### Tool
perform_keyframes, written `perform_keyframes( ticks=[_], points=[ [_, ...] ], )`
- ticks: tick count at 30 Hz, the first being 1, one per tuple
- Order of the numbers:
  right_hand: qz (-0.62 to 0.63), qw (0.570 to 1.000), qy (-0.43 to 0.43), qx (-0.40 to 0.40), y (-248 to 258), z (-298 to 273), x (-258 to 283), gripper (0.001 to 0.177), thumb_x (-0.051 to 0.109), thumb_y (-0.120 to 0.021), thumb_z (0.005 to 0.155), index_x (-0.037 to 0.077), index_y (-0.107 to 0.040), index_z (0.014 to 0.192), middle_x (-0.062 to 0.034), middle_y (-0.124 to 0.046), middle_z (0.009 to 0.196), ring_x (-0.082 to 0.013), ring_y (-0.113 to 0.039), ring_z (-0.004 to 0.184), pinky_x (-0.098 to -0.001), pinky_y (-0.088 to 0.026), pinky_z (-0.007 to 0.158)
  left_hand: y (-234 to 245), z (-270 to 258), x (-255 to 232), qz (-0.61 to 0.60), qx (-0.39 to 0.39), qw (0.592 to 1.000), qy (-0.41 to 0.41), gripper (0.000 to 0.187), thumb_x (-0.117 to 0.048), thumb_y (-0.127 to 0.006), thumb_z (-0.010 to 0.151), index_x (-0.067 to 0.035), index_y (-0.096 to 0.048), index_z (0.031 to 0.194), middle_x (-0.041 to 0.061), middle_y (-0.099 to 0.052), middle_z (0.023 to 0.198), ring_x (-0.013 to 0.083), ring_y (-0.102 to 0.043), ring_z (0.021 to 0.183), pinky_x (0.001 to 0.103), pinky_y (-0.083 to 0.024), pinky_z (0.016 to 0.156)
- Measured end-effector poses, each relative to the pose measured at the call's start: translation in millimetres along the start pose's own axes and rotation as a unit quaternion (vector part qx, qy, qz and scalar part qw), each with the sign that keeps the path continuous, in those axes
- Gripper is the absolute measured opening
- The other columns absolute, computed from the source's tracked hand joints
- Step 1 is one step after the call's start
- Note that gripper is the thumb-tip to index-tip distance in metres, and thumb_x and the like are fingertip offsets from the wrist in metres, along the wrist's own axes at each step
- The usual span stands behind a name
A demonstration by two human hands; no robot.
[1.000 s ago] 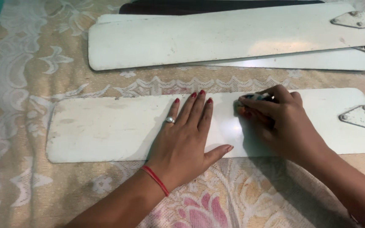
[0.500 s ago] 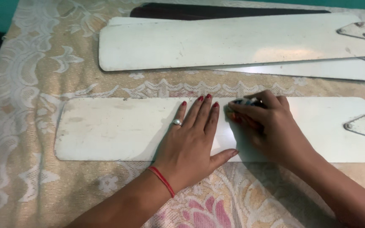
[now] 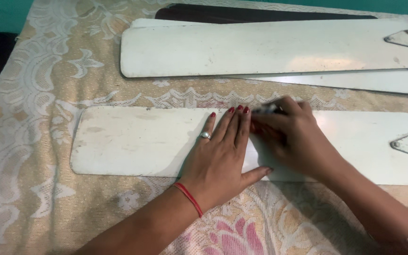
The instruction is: The person wipes a white rectangular panel with a multicolored cloth, moving the cloth back and forth across the surface. They flip the panel over and continue wiping the other side, then return to the first side to finish cleaning.
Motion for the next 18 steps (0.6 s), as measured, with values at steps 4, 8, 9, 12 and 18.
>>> perform_keyframes(
  ticks=[4,8,9,12,18],
  points=[
    [-0.003,0.998,0.051,-0.047,-6.7,11.8,-7.7,0.036,0.014,-0.078,0.081,0.011,-0.076,0.117,-0.0136,-0.066,0.116,-0.0334,-0.053,0.099,-0.0443,-0.052,0.084,10.9,0.4,3.4,-0.026,0.027,0.999,0.012,0.119,-0.079,-0.044,0.09,0.015,-0.009,0.154,0.035,-0.023,0.158,0.0406,-0.018,0.152,0.052,-0.011,0.123],
    [0.004,0.992,0.123,-0.023,-1.1,-6.6,6.0,0.031,0.016,-0.074,0.087,0.018,-0.077,0.118,-0.0045,-0.071,0.116,-0.0298,-0.057,0.104,-0.0422,-0.051,0.085,27.1,-4.3,31.0,-0.03,0.12,0.991,0.052,0.145,-0.093,-0.057,0.065,0.007,-0.002,0.155,0.028,-0.007,0.164,0.0388,-0.003,0.154,0.062,0.001,0.115],
    [0.015,0.997,0.082,-0.004,0.2,-11.5,7.2,0.033,0.017,-0.074,0.084,0.019,-0.078,0.117,-0.0055,-0.069,0.115,-0.0302,-0.056,0.101,-0.0423,-0.052,0.084,29.2,-6.5,37.5,-0.029,0.134,0.988,0.065,0.148,-0.094,-0.059,0.062,0.006,-0.001,0.155,0.026,-0.004,0.165,0.0375,0.001,0.154,0.067,0.004,0.115],
    [0.03,0.999,0.036,0.021,4.3,-8.2,11.6,0.034,0.019,-0.073,0.082,0.023,-0.078,0.115,-0.0059,-0.068,0.115,-0.0303,-0.055,0.096,-0.0427,-0.052,0.082,28.4,-8.5,44.6,-0.024,0.157,0.983,0.096,0.154,-0.097,-0.061,0.056,0.006,0.0,0.153,0.024,-0.002,0.167,0.0329,0.004,0.152,0.069,0.005,0.114],
    [0.009,0.997,0.071,-0.013,-8.6,26.6,13.0,0.032,0.023,-0.076,0.084,0.021,-0.078,0.116,-0.0109,-0.066,0.112,-0.0335,-0.052,0.097,-0.0474,-0.049,0.082,22.2,-9.2,45.4,-0.033,0.133,0.986,0.093,0.156,-0.097,-0.061,0.055,0.008,-0.001,0.153,0.024,-0.004,0.165,0.0315,0.002,0.152,0.065,0.004,0.116]
  ],
)
Point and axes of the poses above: each hand's wrist, its own z-axis towards the middle knuckle, its own y-axis out of the back of the hand, x = y × z, the point moved 3 cm from there along z, towards the middle knuckle
